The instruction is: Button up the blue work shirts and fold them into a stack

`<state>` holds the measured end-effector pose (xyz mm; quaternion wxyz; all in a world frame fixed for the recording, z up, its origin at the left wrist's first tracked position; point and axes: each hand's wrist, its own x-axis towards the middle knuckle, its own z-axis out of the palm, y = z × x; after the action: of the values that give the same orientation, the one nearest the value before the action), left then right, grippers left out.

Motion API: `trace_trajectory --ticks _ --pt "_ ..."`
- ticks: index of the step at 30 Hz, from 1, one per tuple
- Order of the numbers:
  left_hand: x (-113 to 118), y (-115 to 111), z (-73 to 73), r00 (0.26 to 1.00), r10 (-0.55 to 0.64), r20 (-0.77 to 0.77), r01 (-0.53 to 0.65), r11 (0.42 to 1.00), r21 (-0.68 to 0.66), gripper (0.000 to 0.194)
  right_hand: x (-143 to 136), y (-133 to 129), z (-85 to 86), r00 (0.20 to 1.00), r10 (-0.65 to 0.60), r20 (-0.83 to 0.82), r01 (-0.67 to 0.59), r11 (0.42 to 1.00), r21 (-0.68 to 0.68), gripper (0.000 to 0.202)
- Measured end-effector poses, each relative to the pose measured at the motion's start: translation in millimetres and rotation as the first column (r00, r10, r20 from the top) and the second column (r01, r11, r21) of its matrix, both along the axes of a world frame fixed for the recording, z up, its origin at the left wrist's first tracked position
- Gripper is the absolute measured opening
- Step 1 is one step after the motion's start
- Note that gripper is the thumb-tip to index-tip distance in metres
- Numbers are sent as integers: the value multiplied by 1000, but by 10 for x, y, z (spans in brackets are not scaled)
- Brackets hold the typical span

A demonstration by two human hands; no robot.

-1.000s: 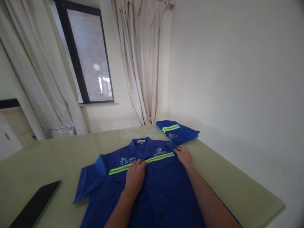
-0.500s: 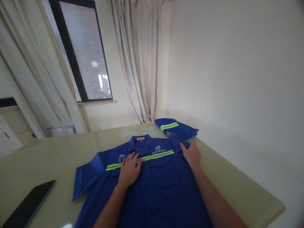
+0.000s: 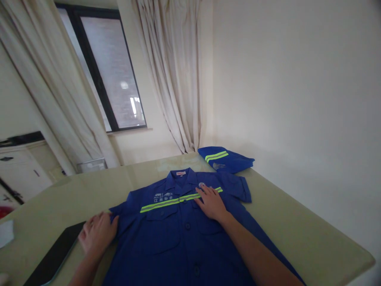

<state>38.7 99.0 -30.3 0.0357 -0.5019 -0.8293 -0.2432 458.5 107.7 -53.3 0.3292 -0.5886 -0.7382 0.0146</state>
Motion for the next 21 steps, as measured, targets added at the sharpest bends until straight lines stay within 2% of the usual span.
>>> trace_trajectory --ticks 3,5,6,8,9,10,11,13,14,16,18,19,21 --pt "156 4 156 982 -130 138 124 991 53 27 12 44 -129 999 37 14 -35 996 -85 44" --pt "349 3 312 934 -276 225 259 960 105 39 47 68 -143 999 39 22 -38 996 -77 45" --pt "459 -7 384 880 -381 284 358 924 133 45 63 79 -132 999 29 24 -27 998 -62 44" --pt "674 -48 466 708 -568 419 550 816 177 55 109 105 -81 999 -50 12 51 999 -19 42" --pt "766 -73 457 630 -625 461 621 762 183 58 151 119 -45 993 -122 -3 122 992 5 42" --pt "838 -98 408 594 -657 465 670 723 167 60 215 131 -6 978 -205 -24 206 978 27 43" --pt "887 -119 320 615 -667 421 693 712 116 62 303 139 33 954 -297 -46 299 953 43 45" --pt "916 -146 66 739 -644 196 663 747 -43 66 549 136 99 870 -487 -82 491 870 39 49" --pt "902 -153 -70 774 -628 79 632 764 -130 68 695 122 119 815 -573 -85 576 818 8 52" --pt "857 -157 -283 784 -616 -76 582 772 -257 70 986 79 127 701 -711 -51 705 702 -102 56" --pt "842 -159 -349 768 -625 -143 552 758 -348 69 1211 42 97 645 -764 16 749 628 -209 61" --pt "863 -162 -326 762 -627 -163 536 752 -384 69 1285 36 75 649 -759 44 744 622 -244 62" --pt "977 -173 -216 747 -633 -202 518 745 -421 67 1356 56 34 708 -703 71 691 668 -275 57"
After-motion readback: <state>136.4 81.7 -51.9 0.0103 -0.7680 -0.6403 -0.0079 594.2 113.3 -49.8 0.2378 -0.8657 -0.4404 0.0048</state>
